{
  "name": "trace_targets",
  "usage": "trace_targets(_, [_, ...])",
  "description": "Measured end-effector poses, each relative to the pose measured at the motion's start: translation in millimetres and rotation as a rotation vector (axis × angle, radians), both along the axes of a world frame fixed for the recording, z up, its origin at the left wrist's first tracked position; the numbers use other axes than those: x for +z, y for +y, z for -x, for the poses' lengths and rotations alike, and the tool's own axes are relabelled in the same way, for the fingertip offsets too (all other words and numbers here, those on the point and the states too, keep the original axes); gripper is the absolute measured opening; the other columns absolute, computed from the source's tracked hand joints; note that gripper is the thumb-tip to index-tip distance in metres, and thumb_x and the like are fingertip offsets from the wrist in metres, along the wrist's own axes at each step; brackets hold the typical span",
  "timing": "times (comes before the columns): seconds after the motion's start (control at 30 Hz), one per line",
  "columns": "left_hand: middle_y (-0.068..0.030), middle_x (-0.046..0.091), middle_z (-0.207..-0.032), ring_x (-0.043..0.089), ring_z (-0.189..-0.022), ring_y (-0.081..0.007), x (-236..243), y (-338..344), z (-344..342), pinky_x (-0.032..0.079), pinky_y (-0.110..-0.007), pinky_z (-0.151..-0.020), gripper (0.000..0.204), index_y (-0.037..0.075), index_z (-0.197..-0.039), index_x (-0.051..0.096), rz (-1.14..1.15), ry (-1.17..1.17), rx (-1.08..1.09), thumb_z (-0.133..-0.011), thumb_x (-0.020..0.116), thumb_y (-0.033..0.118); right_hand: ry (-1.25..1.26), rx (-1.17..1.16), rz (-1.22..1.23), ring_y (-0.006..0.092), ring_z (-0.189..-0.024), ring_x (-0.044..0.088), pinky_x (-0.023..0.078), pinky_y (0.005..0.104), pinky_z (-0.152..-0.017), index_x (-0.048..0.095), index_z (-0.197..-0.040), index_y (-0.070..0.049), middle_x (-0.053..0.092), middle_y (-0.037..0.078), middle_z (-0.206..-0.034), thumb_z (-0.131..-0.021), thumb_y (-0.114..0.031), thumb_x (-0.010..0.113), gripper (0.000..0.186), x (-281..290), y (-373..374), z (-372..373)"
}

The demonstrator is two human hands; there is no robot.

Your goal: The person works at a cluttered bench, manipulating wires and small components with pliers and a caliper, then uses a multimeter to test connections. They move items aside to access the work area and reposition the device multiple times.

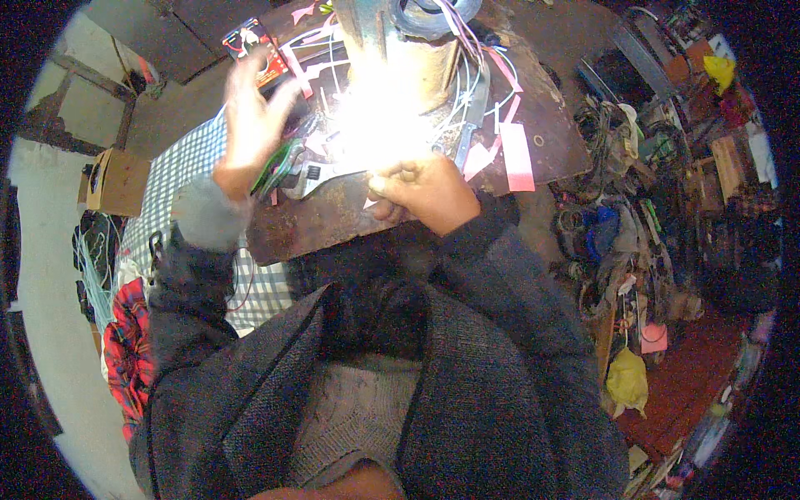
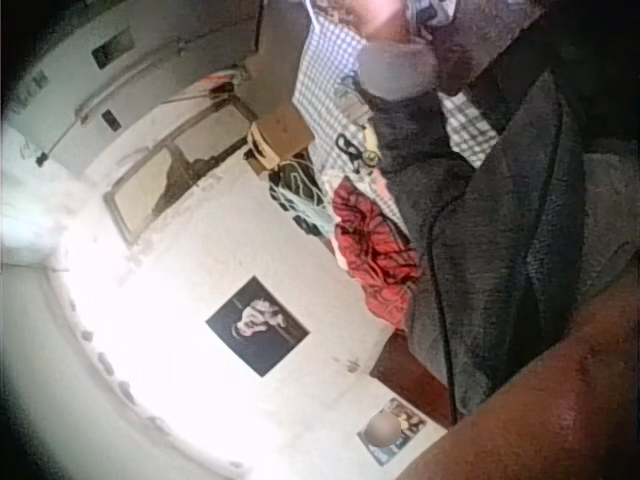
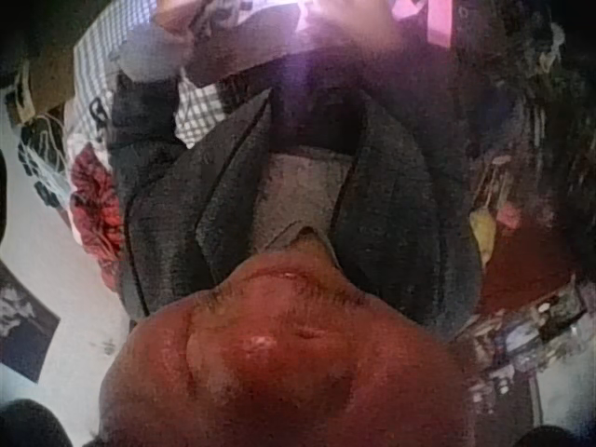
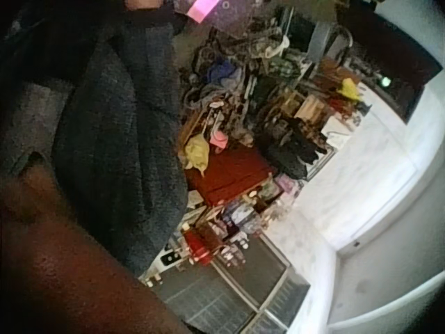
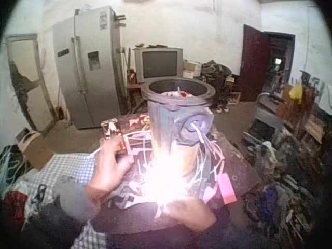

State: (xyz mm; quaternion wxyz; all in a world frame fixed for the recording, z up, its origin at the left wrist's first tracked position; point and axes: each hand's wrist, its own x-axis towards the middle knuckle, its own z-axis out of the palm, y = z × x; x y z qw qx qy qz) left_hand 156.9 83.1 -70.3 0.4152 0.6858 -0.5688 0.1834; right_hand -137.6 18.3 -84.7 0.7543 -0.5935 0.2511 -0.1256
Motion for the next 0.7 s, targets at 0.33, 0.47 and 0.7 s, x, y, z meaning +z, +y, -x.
trace_targets(0.33, [-0.0184,0.066,-0.129,0.064,-0.117,-0.0369,19.5,-50.0,-144.6,0.048,-0.050,-0.101,0.076,0.002,-0.141,0.054,-0.333,-0.620,0.222,-0.079,0.086,0.032,0.124,-0.182,0.140,0.0131,-0.071,0.070,0.056,0.0270,-0.064,0.070,-0.111,0.002,0.072,0.008,-0.083,-0.095,-0.007,0.072,0.018,8.3,10.2,55.4])
trace_targets(0.47, [-0.0184,0.072,-0.115,0.068,-0.107,-0.0344,16.4,-55.5,-158.8,0.049,-0.047,-0.099,0.045,0.004,-0.133,0.061,-0.289,-0.673,0.241,-0.094,0.071,0.023,0.141,-0.195,0.247,0.0125,-0.070,0.069,0.056,0.0270,-0.065,0.070,-0.121,0.000,0.072,0.009,-0.084,-0.096,-0.005,0.070,0.026,19.7,12.5,73.9])
trace_targets(0.7, [-0.0207,0.072,-0.111,0.069,-0.104,-0.0375,36.7,-35.0,-133.8,0.054,-0.047,-0.091,0.035,0.002,-0.129,0.063,-0.106,-0.240,0.135,-0.097,0.063,0.016,0.193,-0.063,0.244,0.0143,-0.078,0.074,0.058,0.0275,-0.072,0.069,-0.125,0.001,0.076,0.010,-0.092,-0.097,-0.006,0.068,0.029,38.8,18.9,80.2])
